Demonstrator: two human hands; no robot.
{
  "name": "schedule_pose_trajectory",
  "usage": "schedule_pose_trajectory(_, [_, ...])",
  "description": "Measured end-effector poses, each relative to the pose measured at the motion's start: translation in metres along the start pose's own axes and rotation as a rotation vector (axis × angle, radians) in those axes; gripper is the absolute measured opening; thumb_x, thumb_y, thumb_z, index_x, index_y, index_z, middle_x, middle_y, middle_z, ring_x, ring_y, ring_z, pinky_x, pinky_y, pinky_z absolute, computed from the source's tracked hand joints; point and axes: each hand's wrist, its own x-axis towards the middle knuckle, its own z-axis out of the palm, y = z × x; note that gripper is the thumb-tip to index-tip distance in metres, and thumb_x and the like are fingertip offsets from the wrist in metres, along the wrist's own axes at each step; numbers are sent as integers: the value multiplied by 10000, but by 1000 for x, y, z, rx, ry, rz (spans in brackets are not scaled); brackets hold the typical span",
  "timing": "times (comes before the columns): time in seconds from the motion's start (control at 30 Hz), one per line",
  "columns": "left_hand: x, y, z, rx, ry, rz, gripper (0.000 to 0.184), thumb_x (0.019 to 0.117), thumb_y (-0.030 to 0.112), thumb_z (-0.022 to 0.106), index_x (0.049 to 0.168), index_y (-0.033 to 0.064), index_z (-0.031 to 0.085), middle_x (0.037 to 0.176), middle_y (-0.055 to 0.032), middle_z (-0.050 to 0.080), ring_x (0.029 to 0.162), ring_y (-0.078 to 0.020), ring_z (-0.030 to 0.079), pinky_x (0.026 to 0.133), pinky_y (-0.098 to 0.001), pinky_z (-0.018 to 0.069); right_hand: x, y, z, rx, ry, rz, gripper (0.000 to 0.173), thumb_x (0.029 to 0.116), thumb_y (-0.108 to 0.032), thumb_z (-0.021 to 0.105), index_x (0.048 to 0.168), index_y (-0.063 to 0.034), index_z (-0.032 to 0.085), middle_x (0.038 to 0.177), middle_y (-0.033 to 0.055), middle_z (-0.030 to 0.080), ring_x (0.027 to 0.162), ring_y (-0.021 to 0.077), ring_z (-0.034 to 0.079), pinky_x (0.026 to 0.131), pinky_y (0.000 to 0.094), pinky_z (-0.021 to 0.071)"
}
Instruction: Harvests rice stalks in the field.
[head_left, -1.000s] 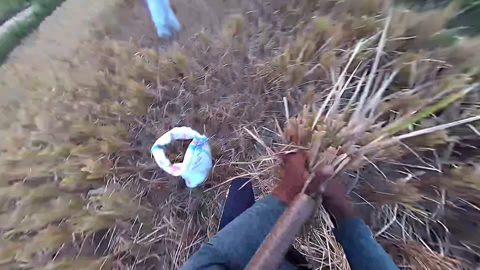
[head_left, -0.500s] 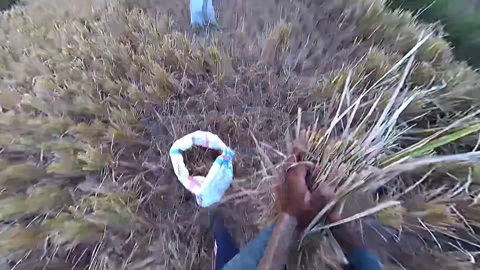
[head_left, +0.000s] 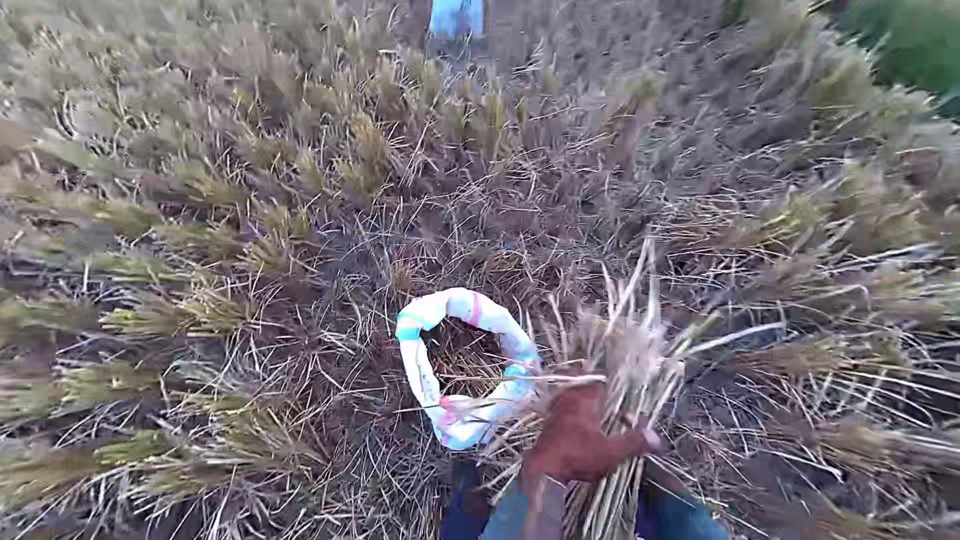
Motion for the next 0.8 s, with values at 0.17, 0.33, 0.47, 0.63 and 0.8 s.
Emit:
schedule_pose_trajectory(0.17, [11, 0, -59, -87, -275, -2, 519, 939, 123, 710, 1393, -84, 570, 1490, -246, 526, 1408, -319, 497, 1191, -452, 380, 89, 9, 3, 127, 265, -59, 300, 1130, -249, 245, 1179, -80, 488, 860, -84, 658, 755, -58, 633, 668, 157, 561])
schedule_pose_trajectory(0.33, [26, -116, -106, -305, 630, -333, 381, 991, 95, 581, 1313, -107, 595, 1253, -218, 671, 1131, -214, 663, 1009, -368, 532, 206, -12, -33, -282, 240, -87, 296, 1120, -169, 307, 1308, -13, 474, 1066, -26, 673, 914, -85, 620, 808, 125, 541])
schedule_pose_trajectory(0.47, [13, -248, -92, -281, 1148, -1002, 460, 1004, 240, 667, 1309, -95, 591, 1266, -286, 627, 1158, -358, 611, 987, -523, 499, 302, -33, -42, -435, 147, -71, 175, 1057, 1, 344, 1173, 84, 447, 858, -30, 521, 709, -91, 505, 683, 86, 463])
schedule_pose_trajectory(0.63, [20, -348, -67, -391, 1352, -1221, 944, 796, 284, 894, 1489, -83, 368, 1420, -333, 504, 1316, -431, 515, 1081, -571, 453, 348, -63, 10, -1184, -118, 57, 459, 894, 2, 578, 1286, 178, 419, 1055, 144, 555, 906, -16, 540, 842, 144, 456])
schedule_pose_trajectory(0.8, [43, -410, -96, -415, 1425, -1012, 605, 968, 234, 722, 1436, -65, 483, 1338, -288, 596, 1244, -368, 591, 1068, -515, 486, 363, -4, 89, -1269, -794, -200, 858, 545, -497, 878, 1220, -37, 617, 1017, -28, 696, 918, -49, 628, 822, 194, 553])
